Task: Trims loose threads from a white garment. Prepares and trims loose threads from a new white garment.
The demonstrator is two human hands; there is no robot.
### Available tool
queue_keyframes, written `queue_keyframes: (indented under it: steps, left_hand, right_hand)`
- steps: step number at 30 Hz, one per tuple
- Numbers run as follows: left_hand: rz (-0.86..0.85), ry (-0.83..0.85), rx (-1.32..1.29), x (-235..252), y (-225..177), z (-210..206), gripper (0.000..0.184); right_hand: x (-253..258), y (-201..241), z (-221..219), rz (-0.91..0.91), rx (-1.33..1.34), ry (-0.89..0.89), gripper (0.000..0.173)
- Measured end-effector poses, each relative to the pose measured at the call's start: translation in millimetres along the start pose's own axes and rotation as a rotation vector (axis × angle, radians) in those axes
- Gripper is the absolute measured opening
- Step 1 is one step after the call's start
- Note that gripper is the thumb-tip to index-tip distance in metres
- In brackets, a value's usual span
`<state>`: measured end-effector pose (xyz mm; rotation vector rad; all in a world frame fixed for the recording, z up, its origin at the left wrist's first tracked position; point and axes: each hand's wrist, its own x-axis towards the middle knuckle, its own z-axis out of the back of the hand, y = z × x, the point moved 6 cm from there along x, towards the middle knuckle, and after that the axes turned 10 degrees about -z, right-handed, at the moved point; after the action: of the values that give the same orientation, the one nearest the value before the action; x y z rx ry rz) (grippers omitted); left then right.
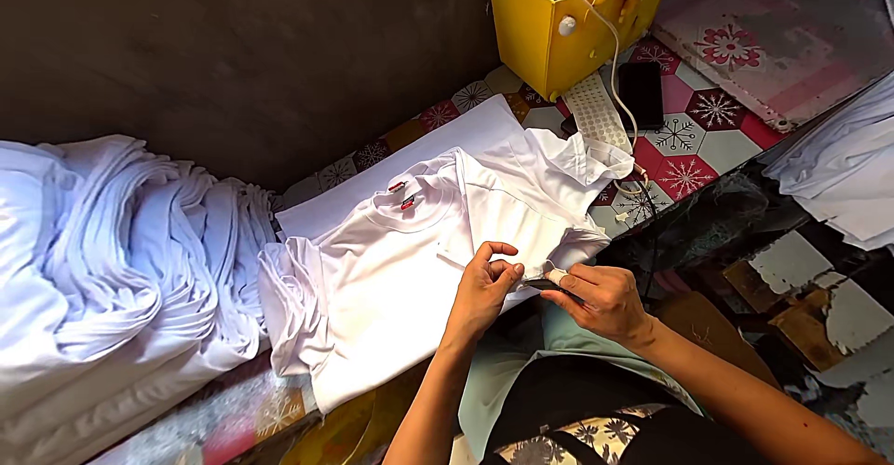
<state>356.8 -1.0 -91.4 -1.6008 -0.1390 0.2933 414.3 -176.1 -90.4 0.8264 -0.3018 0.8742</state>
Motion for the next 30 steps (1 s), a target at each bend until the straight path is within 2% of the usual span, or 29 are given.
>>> queue_keyframes:
  steps: [14, 18, 21, 25, 27, 28, 30]
  left_hand:
    - [-0.034, 0.021, 0.088, -1, -2, -2, 0.018]
    - [-0.036, 0.007, 0.043, -1, 3, 0, 0.016]
    - [-0.051, 0.009, 0.020, 2, 6, 1, 0.017]
    - [-0.023, 0.003, 0.002, 6, 13, 2, 0.016]
    - [0.010, -0.018, 0.008, 8, 17, 3, 0.013]
    - [0.024, -0.028, 0.009, 9, 19, 3, 0.011]
    - [0.045, -0.020, -0.003, 10, 21, 4, 0.010]
  right_hand:
    - [10, -7, 2, -0.086, 0.080, 0.130, 0.042]
    - [5, -25, -4, -0.385, 0.359, 0.211, 0.042]
    - [-2, -34, -10, -0.556, 0.607, 0.194, 0.039]
    - [-7, -31, -22, -0.549, 0.649, 0.141, 0.046]
    - [-4, -31, -31, -0.560, 0.587, 0.215, 0.054]
    - [-2, -32, -37, -0.592, 0.589, 0.286, 0.048]
    - [4, -33, -46, -0.682, 0.698, 0.425, 0.025]
